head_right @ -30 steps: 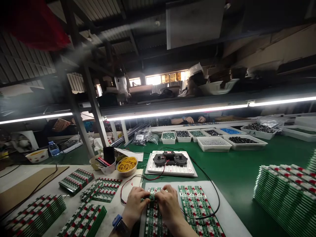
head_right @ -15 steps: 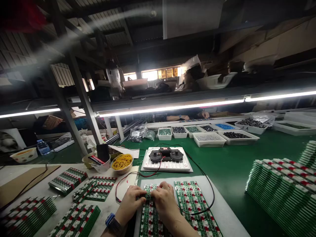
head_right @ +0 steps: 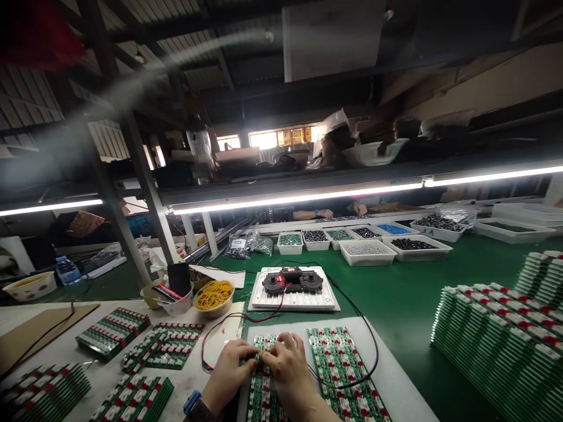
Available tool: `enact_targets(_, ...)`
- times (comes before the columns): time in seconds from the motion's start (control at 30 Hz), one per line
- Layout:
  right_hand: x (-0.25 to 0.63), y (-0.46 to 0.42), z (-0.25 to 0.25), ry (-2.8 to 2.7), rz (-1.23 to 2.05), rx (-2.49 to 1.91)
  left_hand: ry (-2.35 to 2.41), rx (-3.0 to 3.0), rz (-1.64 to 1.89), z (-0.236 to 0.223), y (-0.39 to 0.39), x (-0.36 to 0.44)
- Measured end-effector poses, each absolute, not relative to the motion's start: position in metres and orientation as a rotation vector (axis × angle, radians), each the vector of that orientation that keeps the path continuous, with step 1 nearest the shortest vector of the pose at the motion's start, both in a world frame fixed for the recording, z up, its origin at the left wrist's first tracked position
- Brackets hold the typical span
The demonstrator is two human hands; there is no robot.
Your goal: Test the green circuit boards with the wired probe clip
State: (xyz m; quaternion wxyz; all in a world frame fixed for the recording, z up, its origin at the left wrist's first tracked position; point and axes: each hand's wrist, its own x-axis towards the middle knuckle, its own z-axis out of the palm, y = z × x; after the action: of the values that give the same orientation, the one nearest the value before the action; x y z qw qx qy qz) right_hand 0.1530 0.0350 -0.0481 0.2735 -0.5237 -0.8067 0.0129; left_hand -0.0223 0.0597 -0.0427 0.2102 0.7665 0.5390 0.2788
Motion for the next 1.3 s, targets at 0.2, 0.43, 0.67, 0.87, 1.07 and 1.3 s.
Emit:
enact_targets(0.2,0.155,0.035,-0.051,-2.183,0.126,-1.421,1.489,2.14,0.766,-0.045,0.059,-0.022)
enact_targets(0.43,0.16,0.042,-0.065,-2.073,0.176,-1.352,1.503,2.145,0.781,-0.049,0.059,-0.022)
enact_targets(0.67,0.158,0.041,-0.064,-2.073,0.15,-1.378,1.511,2.142,0.798,-0.047,0.057,-0.022)
enact_targets(0.87,0.156,0.038,-0.06,-2.063,0.128,-1.366,1.487,2.168,0.838,-0.046,0.055,-0.023)
enact_targets(1.07,0.156,0.035,-0.055,-2.073,0.122,-1.38,1.497,2.166,0.856,-0.047,0.056,-0.024)
enact_targets(1.3,0.156,0.036,-0.058,-2.076,0.111,-1.398,1.547,2.162,0.85,-0.052,0.062,-0.028)
